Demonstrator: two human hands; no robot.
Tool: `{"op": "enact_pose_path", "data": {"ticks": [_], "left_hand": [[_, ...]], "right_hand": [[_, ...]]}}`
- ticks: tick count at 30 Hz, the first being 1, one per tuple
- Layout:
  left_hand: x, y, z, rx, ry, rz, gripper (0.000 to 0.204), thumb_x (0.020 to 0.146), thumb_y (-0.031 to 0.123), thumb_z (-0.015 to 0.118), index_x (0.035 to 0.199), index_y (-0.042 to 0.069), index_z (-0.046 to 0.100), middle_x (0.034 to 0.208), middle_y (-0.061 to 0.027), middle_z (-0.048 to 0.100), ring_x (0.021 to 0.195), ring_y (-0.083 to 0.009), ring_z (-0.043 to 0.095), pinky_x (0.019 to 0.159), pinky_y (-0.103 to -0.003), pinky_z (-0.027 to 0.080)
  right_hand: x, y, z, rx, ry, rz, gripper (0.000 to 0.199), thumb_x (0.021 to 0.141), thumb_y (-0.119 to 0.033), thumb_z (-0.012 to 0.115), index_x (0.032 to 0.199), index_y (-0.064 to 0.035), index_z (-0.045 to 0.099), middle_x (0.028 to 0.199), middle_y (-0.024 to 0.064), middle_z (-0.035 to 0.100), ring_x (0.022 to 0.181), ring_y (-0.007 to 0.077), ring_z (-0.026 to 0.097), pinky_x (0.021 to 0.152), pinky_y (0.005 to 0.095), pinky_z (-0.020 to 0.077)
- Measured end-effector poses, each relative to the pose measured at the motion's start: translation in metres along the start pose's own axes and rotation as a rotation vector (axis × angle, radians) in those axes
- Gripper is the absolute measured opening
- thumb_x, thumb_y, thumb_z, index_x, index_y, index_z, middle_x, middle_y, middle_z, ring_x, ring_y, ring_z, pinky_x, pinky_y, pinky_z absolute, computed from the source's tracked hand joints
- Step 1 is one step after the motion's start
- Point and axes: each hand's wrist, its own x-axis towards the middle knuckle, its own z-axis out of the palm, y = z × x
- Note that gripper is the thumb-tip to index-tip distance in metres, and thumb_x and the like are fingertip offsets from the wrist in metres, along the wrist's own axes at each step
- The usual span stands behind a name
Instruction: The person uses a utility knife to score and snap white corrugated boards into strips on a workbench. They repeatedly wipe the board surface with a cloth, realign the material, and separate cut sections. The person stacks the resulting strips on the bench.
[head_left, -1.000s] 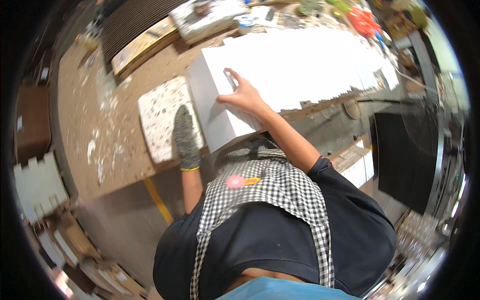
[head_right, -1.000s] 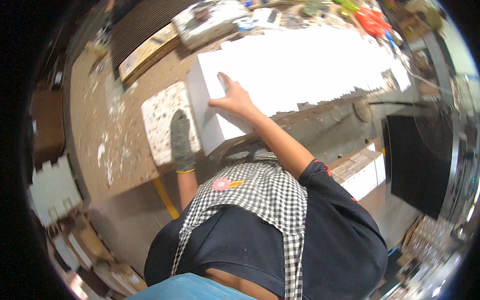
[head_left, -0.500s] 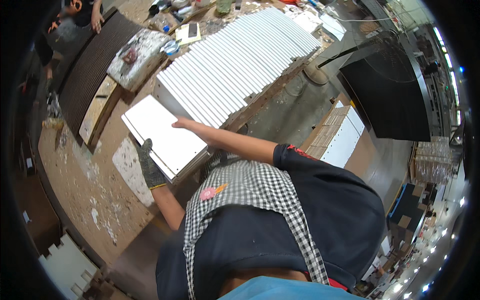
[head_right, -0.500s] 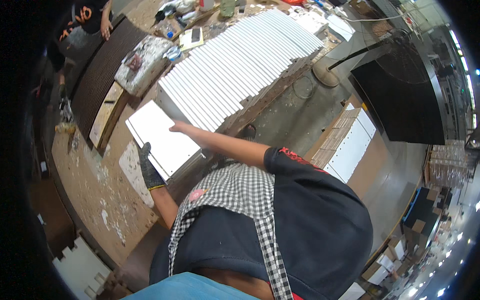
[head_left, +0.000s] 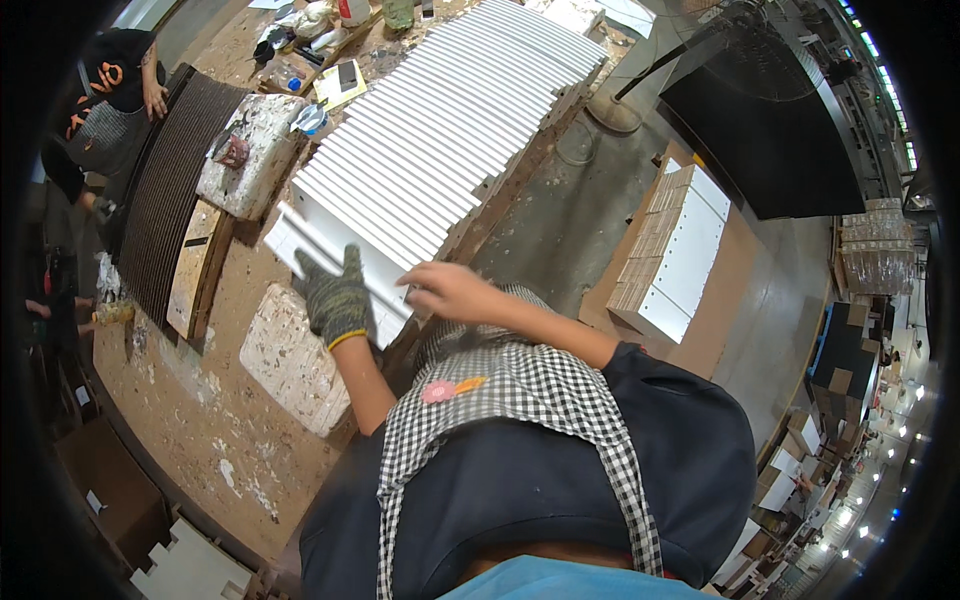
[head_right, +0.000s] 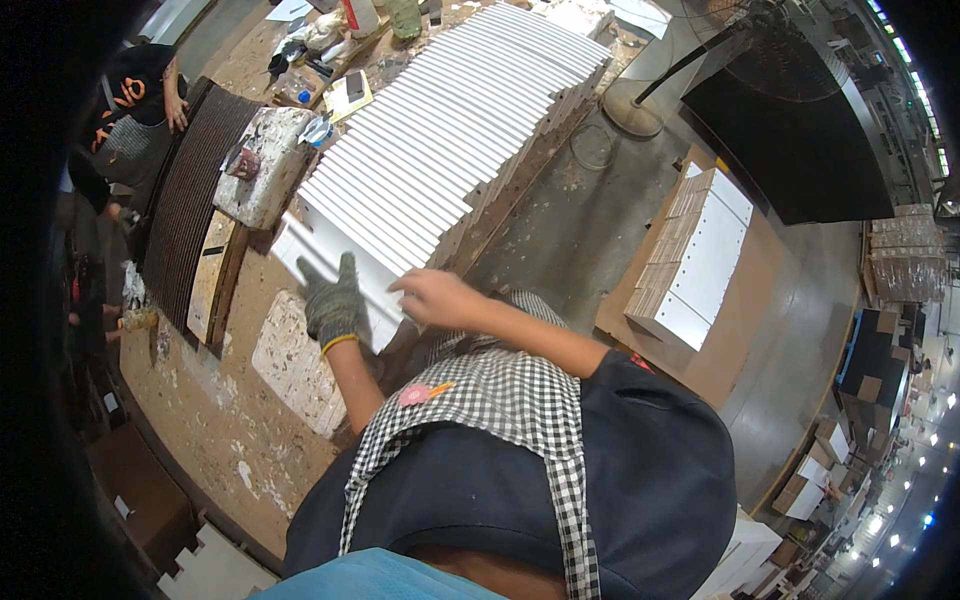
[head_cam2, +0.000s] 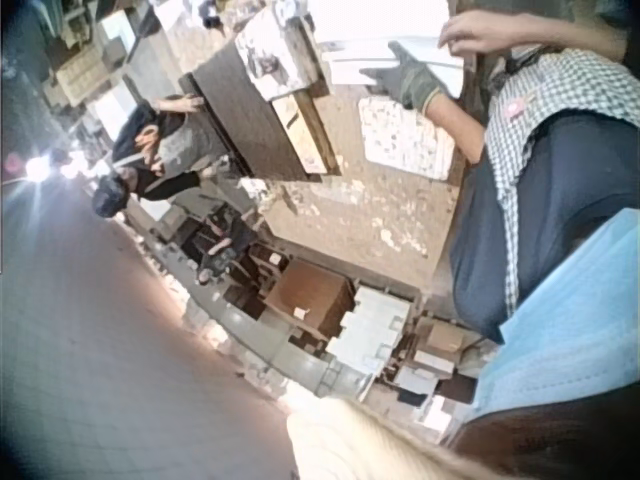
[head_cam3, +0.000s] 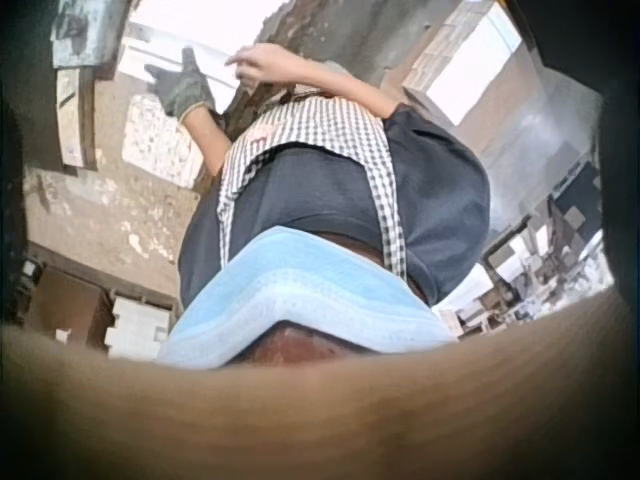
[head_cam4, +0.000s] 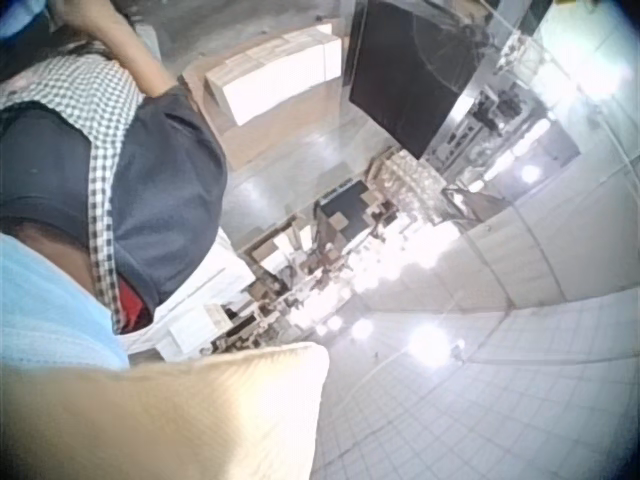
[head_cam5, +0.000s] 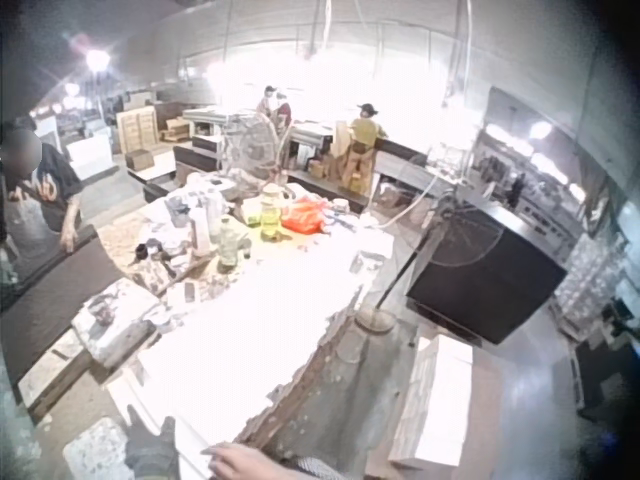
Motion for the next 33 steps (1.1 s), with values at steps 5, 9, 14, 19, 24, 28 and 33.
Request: {"op": "enact_pose_path", "data": {"ticks": [5, 9, 14, 19, 24, 28, 33], "left_hand": [[0.017, -0.003, 0.016, 0.132, -0.069, 0.206, 0.106, 0.091, 0.074, 0.055, 0.167, 0.011, 0.017, 0.168, -0.0316, 0.02, 0.151, -0.0437, 0.036, 0.12, -0.052, 0.039], [-0.009, -0.056, 0.041, 0.054, 0.204, 0.529, 0.079, 0.097, 0.048, 0.065, 0.156, 0.002, 0.039, 0.156, -0.0287, 0.044, 0.147, -0.0433, 0.039, 0.122, -0.049, 0.035], [-0.066, -0.102, 0.052, 0.057, 0.227, 0.64, 0.065, 0.097, 0.044, 0.068, 0.146, 0.003, 0.055, 0.149, -0.0251, 0.054, 0.142, -0.0403, 0.047, 0.121, -0.048, 0.036], [-0.096, -0.159, 0.053, 0.143, 0.309, 0.783, 0.057, 0.094, 0.043, 0.07, 0.139, 0.008, 0.064, 0.147, -0.0227, 0.056, 0.142, -0.0388, 0.047, 0.121, -0.051, 0.035], [-0.031, -0.19, 0.026, 0.321, 0.291, 1.02, 0.035, 0.098, 0.036, 0.065, 0.122, 0.013, 0.075, 0.14, -0.0128, 0.064, 0.141, -0.0357, 0.049, 0.125, -0.048, 0.028], [0.052, -0.172, 0.009, 0.413, 0.057, 1.193, 0.044, 0.104, 0.042, 0.049, 0.107, 0.01, 0.078, 0.116, -0.0135, 0.074, 0.119, -0.0327, 0.062, 0.124, -0.043, 0.03], [0.087, -0.179, 0.01, 0.532, 0.077, 1.285, 0.038, 0.104, 0.036, 0.049, 0.093, 0.011, 0.077, 0.09, -0.0143, 0.073, 0.098, -0.0331, 0.067, 0.123, -0.049, 0.03]], "right_hand": [[-0.045, -0.008, -0.033, 0.029, 0.241, 0.06, 0.022, 0.098, -0.011, 0.066, 0.117, -0.0051, 0.074, 0.107, 0.013, 0.073, 0.097, 0.0263, 0.072, 0.086, 0.036, 0.0567], [-0.085, -0.001, -0.033, 0.102, 0.344, 0.019, 0.014, 0.1, -0.001, 0.061, 0.108, 0.0008, 0.071, 0.101, 0.013, 0.073, 0.094, 0.0226, 0.072, 0.083, 0.0322, 0.0556], [-0.137, 0.032, -0.012, 0.057, 0.365, 0.157, 0.012, 0.102, -0.006, 0.06, 0.103, 0.0015, 0.069, 0.096, 0.0131, 0.072, 0.088, 0.0226, 0.072, 0.08, 0.0333, 0.0553], [-0.182, 0.045, 0.021, 0.088, 0.282, 0.29, 0.012, 0.101, -0.011, 0.064, 0.101, 0.0001, 0.07, 0.098, 0.0138, 0.07, 0.083, 0.0263, 0.072, 0.076, 0.0355, 0.0555], [-0.198, 0.024, 0.046, 0.007, 0.229, 0.2, 0.014, 0.1, -0.011, 0.066, 0.108, -0.0017, 0.071, 0.105, 0.0129, 0.069, 0.084, 0.0263, 0.071, 0.076, 0.0354, 0.0553], [-0.181, -0.005, 0.068, -0.088, 0.185, 0.194, 0.015, 0.1, -0.014, 0.067, 0.109, -0.0044, 0.072, 0.105, 0.0128, 0.07, 0.085, 0.0299, 0.07, 0.077, 0.0375, 0.0551], [-0.129, -0.039, 0.119, -0.155, 0.204, 0.173, 0.015, 0.099, -0.015, 0.067, 0.109, -0.0049, 0.072, 0.105, 0.0135, 0.069, 0.088, 0.0324, 0.07, 0.079, 0.04, 0.0554]]}}
